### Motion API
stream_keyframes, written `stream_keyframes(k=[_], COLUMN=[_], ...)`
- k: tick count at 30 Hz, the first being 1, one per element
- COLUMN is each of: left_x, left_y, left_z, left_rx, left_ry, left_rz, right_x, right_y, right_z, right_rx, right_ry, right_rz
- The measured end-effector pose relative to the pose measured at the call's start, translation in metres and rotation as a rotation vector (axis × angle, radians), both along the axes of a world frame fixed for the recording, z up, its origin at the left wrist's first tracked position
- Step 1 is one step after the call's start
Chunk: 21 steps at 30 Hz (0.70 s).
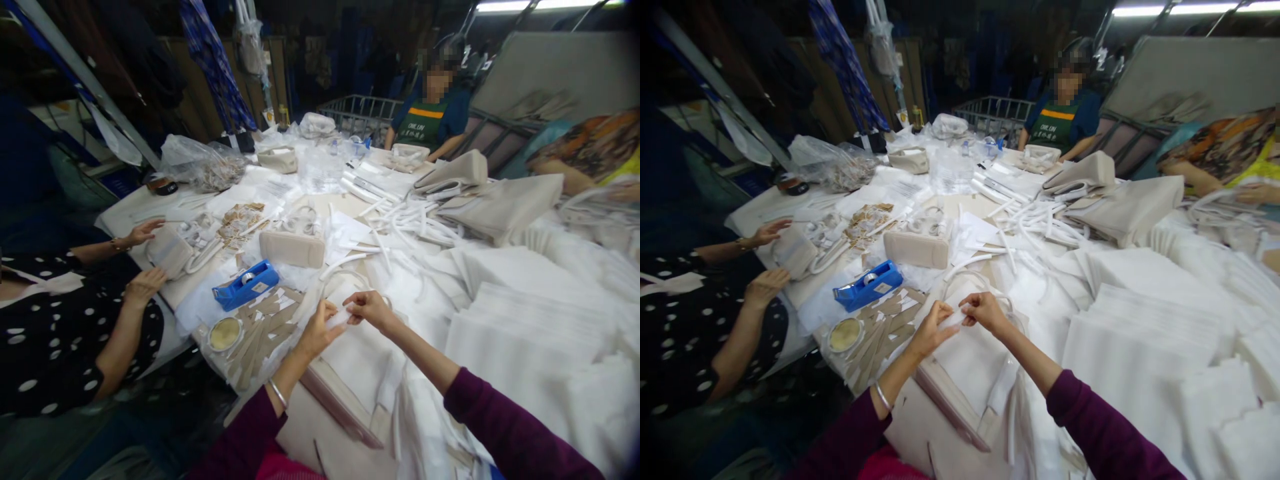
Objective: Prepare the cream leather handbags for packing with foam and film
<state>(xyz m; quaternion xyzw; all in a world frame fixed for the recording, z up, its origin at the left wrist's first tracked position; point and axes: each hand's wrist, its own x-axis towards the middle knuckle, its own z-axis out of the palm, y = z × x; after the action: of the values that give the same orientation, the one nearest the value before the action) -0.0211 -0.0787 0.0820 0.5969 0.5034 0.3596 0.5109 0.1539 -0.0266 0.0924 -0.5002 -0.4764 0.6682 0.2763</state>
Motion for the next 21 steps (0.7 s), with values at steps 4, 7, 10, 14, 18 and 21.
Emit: stream_keyframes(k=[4,7,10,14,18,21], left_x=[0.001,0.005,0.007,0.009,0.013,0.014], left_y=[0.018,0.017,0.009,0.005,0.012,0.016], left_z=[0.011,0.016,0.017,0.011,0.001,-0.003], left_rx=[-0.284,-0.350,-0.290,-0.190,-0.101,-0.075], left_ry=[-0.213,-0.339,-0.385,-0.356,-0.246,-0.210], left_rz=[-0.078,-0.110,-0.066,0.055,0.182,0.185], right_x=[-0.005,-0.010,-0.015,-0.023,-0.036,-0.039], right_y=[-0.005,-0.010,-0.016,-0.021,-0.029,-0.052], right_z=[0.014,0.024,0.029,0.028,0.022,0.019], right_rx=[0.110,0.155,0.175,0.233,0.295,0.369], right_ry=[-0.067,-0.118,-0.124,-0.119,-0.127,-0.158], right_rz=[-0.017,-0.017,-0.051,-0.153,-0.312,-0.486])
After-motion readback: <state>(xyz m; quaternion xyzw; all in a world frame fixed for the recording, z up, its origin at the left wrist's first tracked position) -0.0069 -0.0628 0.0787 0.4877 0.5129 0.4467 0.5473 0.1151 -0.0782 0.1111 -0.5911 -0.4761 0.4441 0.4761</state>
